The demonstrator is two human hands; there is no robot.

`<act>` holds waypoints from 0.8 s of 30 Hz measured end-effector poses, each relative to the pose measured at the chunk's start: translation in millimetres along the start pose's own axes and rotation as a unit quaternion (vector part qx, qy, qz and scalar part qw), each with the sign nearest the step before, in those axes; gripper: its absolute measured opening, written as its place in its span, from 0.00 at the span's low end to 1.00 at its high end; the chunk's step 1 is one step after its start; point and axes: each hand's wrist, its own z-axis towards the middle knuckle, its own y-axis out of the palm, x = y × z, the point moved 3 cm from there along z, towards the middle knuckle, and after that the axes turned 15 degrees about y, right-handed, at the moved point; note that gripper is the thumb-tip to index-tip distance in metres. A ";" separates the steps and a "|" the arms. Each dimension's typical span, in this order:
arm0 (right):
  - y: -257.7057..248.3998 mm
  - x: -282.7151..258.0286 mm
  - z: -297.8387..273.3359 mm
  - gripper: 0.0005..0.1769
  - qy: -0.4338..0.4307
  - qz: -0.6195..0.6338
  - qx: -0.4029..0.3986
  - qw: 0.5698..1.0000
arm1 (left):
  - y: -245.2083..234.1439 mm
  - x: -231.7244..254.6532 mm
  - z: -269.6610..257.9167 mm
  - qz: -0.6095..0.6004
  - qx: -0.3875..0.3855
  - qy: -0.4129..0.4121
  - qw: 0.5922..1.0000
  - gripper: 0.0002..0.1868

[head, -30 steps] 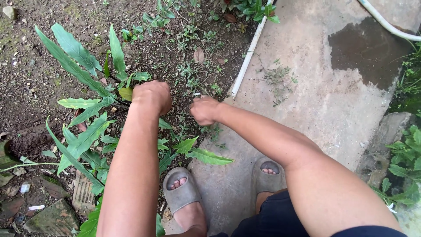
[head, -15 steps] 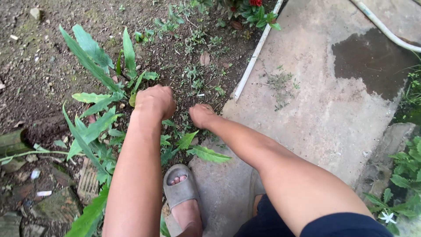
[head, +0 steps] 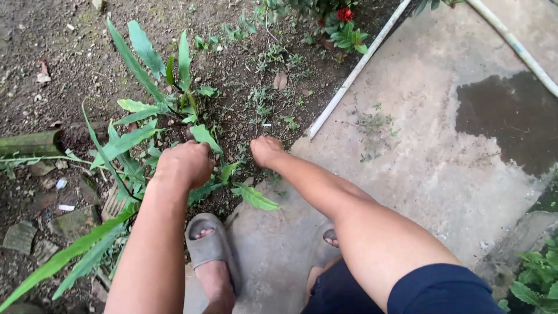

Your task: Pulling weeds out of the ground in an outdoor garden area.

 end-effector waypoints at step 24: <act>-10.4 -9.6 8.6 0.14 0.020 -0.101 -0.079 0.991 | 11.7 -10.8 70.2 -0.001 -0.043 0.093 0.995 0.17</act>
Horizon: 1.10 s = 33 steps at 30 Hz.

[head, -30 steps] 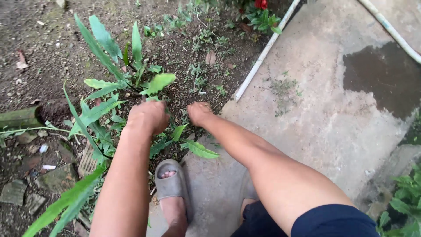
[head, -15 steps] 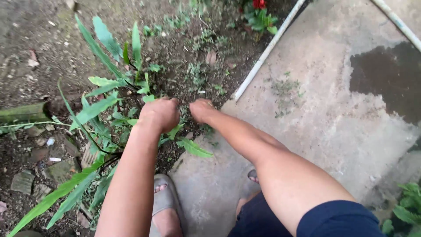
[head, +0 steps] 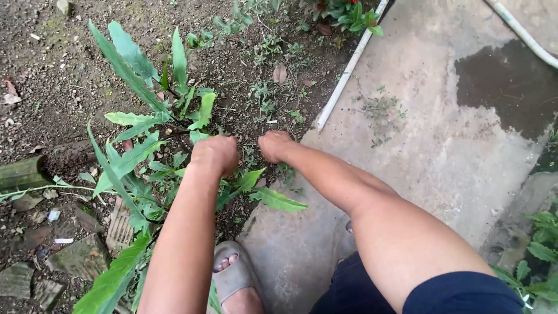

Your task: Pulling weeds out of the ground in an outdoor garden area.

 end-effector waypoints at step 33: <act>-51.5 125.1 -20.6 0.07 0.029 0.417 0.047 0.907 | -20.0 6.9 -27.5 0.048 0.012 -0.014 0.999 0.19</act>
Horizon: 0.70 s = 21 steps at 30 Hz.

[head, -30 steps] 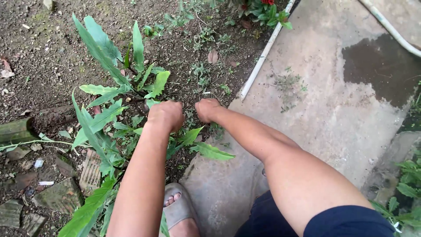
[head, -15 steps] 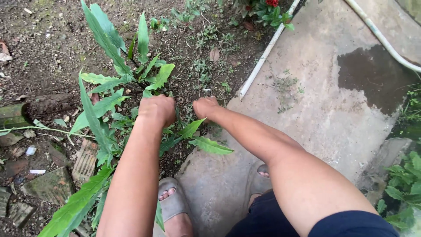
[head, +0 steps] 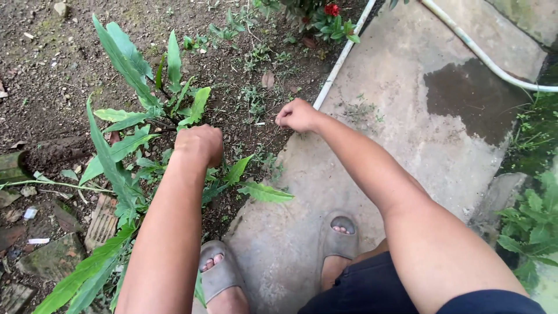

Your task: Pulling weeds out of the ground in an outdoor garden area.

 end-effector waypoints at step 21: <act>-151.1 75.2 -71.2 0.25 0.069 0.033 0.256 0.964 | -14.1 23.1 2.7 0.026 -0.032 -0.019 0.999 0.17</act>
